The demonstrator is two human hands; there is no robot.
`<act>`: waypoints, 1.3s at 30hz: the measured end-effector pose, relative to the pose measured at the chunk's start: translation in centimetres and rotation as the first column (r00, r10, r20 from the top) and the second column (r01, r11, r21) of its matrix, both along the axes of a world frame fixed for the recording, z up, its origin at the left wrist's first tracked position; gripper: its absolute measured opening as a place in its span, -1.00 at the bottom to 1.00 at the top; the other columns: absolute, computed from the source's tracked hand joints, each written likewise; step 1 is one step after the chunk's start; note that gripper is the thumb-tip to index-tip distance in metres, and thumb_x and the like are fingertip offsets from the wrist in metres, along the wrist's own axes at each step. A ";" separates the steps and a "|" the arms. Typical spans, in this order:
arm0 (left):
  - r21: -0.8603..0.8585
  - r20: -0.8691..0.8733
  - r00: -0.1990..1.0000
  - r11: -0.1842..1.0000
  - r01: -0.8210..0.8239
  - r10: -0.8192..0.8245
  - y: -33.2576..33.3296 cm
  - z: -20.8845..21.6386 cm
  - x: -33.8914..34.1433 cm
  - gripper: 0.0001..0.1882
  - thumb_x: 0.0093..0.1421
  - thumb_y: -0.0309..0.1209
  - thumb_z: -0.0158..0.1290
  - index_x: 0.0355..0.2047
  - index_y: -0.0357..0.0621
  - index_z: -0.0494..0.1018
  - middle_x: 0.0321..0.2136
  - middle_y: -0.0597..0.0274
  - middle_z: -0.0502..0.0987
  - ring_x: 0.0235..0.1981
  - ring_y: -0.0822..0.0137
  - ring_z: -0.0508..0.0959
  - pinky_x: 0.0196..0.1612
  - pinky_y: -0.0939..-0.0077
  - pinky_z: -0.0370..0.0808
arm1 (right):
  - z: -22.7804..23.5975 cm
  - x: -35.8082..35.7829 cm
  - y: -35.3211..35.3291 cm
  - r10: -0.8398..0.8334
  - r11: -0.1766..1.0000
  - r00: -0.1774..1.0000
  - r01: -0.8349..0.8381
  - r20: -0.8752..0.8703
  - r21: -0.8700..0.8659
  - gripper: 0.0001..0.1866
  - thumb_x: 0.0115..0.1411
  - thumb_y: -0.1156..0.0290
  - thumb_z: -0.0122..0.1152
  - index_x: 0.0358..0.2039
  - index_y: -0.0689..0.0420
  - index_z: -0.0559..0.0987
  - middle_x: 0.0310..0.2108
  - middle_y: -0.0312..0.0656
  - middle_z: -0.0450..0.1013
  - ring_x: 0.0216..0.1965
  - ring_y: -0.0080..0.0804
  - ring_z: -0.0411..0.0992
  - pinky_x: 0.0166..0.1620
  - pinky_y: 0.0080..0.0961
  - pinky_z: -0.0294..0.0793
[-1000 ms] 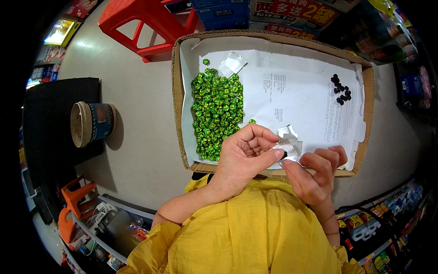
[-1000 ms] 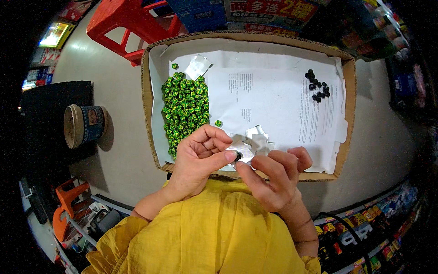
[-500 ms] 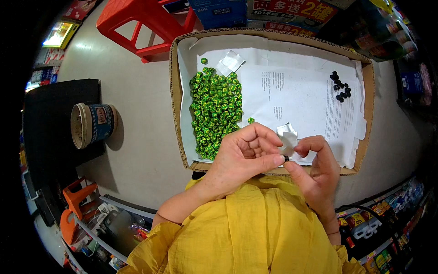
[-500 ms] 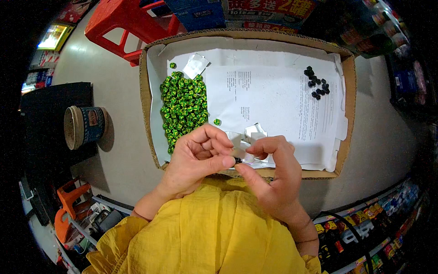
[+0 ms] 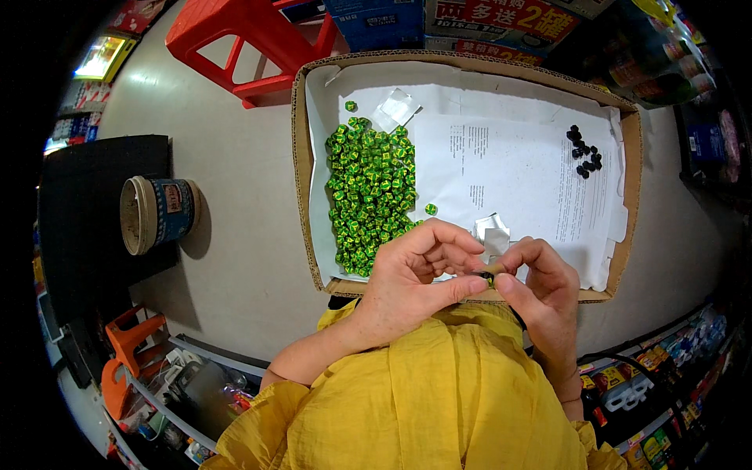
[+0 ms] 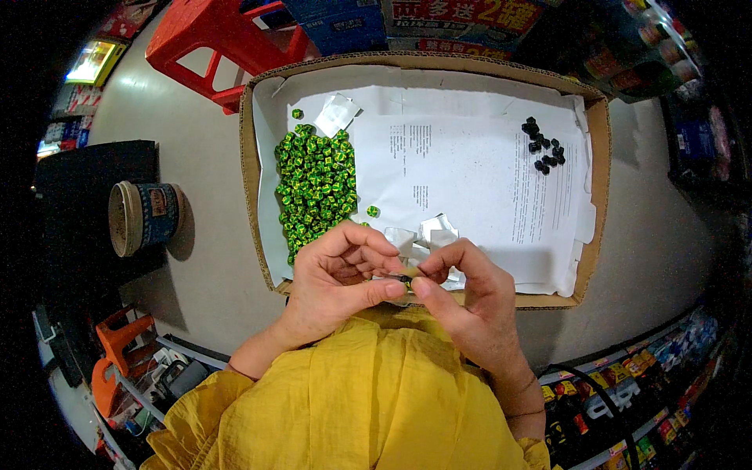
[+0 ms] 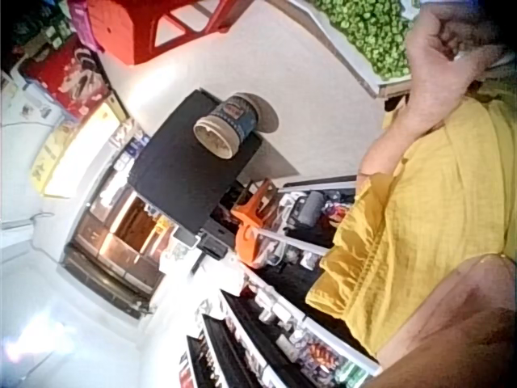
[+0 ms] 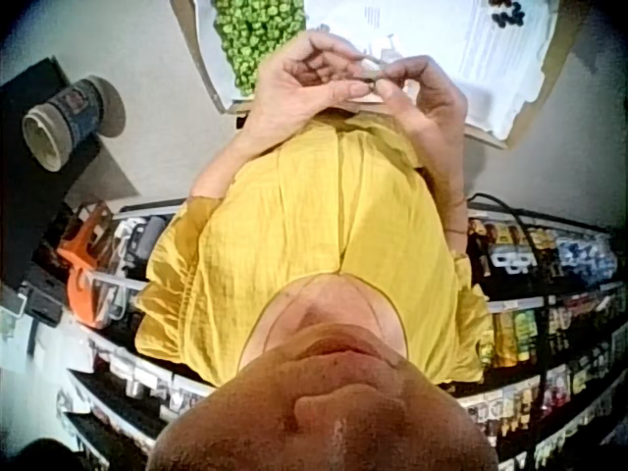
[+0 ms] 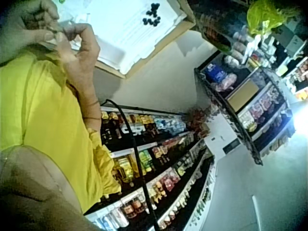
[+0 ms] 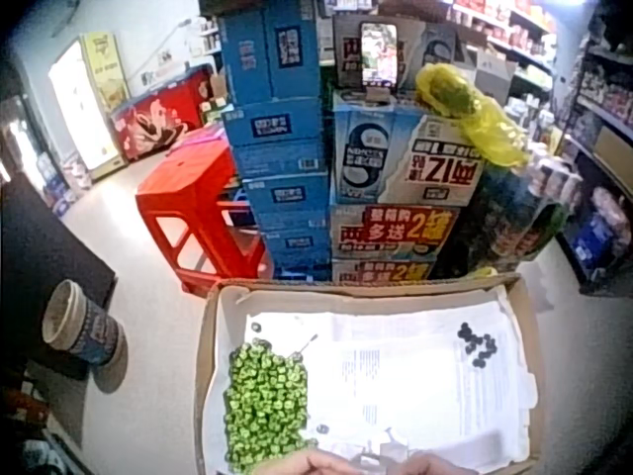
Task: The person assembles small green and black items by hand inside a cardboard box. They pick up a small green piece, place a black bead onto it, wrap the combined item in a small square of white paper, and place the finished piece back into the box.
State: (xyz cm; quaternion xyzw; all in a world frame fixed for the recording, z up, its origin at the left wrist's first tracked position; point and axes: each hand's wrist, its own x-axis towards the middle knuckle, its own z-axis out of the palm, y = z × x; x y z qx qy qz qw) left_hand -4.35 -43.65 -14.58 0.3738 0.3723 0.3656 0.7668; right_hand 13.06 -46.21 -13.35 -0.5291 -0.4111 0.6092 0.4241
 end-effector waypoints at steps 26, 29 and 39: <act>-0.391 0.083 0.996 0.920 -0.006 0.042 0.8 0.6 0.0 -0.75 0.02 -0.67 0.07 -0.24 -0.33 0.38 -0.39 0.14 0.53 -0.36 0.44 0.54 -0.24 0.60 0.50 | 1.6 0.3 -0.9 -0.363 0.630 0.338 -0.597 0.868 0.496 -0.71 -0.37 0.36 0.33 -0.50 -0.21 0.58 -0.44 -0.50 0.21 -0.35 -0.45 0.16 -0.10 -0.27 0.02; -0.341 0.092 0.995 0.940 -0.009 0.043 0.6 0.9 0.1 -0.75 0.02 -0.68 0.06 -0.24 -0.33 0.38 -0.37 0.13 0.53 -0.34 0.44 0.53 -0.22 0.59 0.49 | 1.8 0.5 -0.9 -0.384 0.602 0.295 -0.639 0.875 0.479 -0.71 -0.39 0.32 0.32 -0.51 -0.22 0.57 -0.41 -0.51 0.19 -0.35 -0.46 0.15 -0.09 -0.28 0.01; -0.255 0.079 0.976 0.951 -0.177 0.203 0.0 0.7 1.2 -0.74 0.03 -0.66 0.08 -0.23 -0.32 0.38 -0.39 0.12 0.53 -0.33 0.43 0.53 -0.21 0.60 0.49 | -2.0 -0.2 -0.9 -0.145 0.969 0.977 0.172 -0.157 0.179 -0.62 -0.15 0.69 0.29 -0.26 0.29 0.41 -0.36 -0.28 0.29 -0.36 -0.59 0.23 -0.27 -0.67 0.24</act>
